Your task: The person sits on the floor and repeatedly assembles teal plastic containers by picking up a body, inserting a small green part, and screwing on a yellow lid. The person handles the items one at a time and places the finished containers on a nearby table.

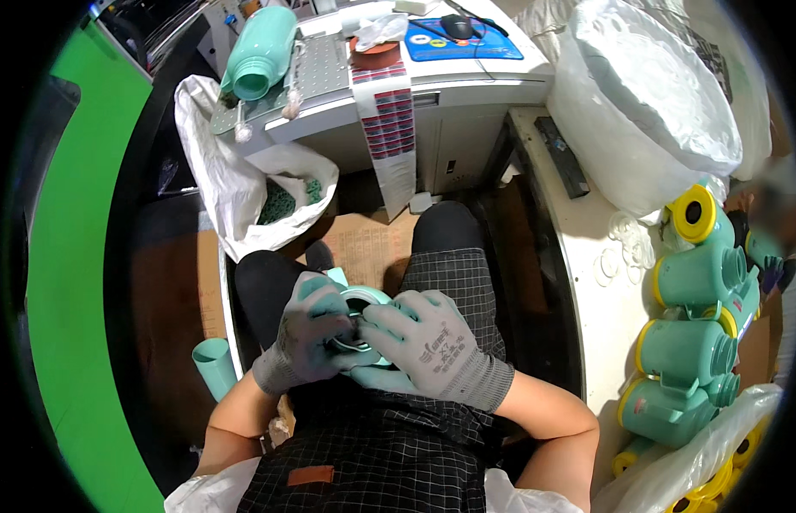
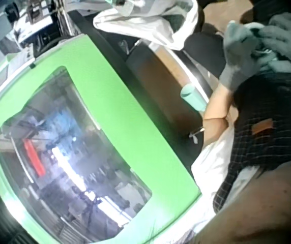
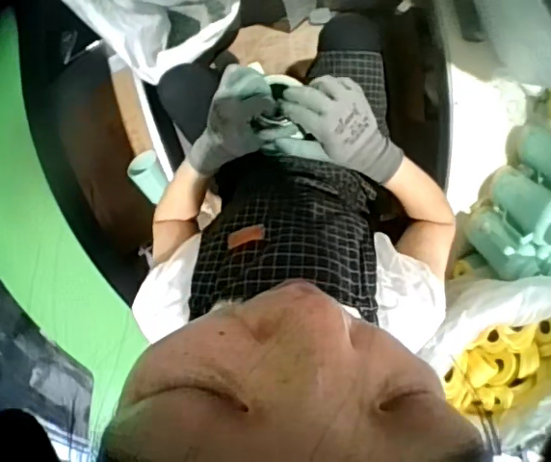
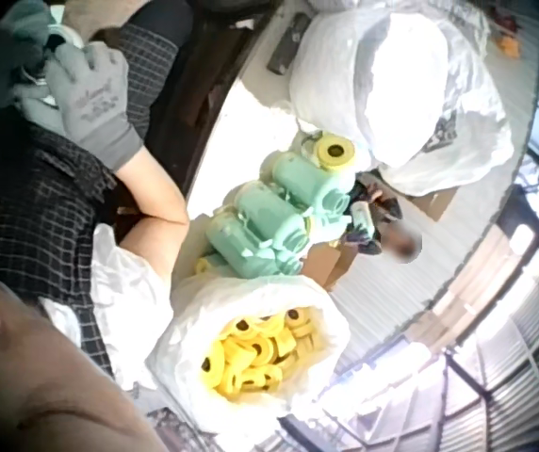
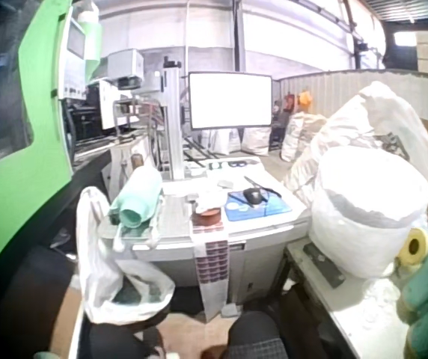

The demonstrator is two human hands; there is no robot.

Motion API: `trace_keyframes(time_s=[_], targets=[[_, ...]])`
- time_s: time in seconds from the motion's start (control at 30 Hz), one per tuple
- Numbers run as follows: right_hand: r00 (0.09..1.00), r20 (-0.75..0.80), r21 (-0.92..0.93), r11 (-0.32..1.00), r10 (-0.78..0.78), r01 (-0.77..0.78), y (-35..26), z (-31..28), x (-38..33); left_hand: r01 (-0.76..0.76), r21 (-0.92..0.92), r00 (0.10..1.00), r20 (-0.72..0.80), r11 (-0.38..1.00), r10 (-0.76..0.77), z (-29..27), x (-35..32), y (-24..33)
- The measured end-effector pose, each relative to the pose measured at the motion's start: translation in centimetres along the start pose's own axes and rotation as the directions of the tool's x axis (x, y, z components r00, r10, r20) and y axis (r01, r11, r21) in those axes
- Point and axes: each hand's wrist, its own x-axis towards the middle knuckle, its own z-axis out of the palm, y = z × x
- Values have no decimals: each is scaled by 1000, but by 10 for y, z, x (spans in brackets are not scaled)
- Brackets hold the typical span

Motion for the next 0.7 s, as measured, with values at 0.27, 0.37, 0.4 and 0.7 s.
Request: trace_keyframes(time_s=[0.27, 0.37, 0.4, 0.7], targets=[[994, 38, 33, 994, 103, -104, -1, 27, -4, 11, 357, 998, 58, 934, -34, -15, 18, 15], [996, 54, -21, 998, 68, -67, 0, 31, -2, 19, 515, 994, 82, 857, -72, -15, 25, 25], [997, 64, -49, 998, 53, -50, 2, 30, -3, 9, 518, 987, 134, 855, -92, -18, 30, 26], [991, -6, 13, 991, 130, -130, 5, 30, -10, -282, 608, 949, 292, 742, 122, -15, 69, 9]])
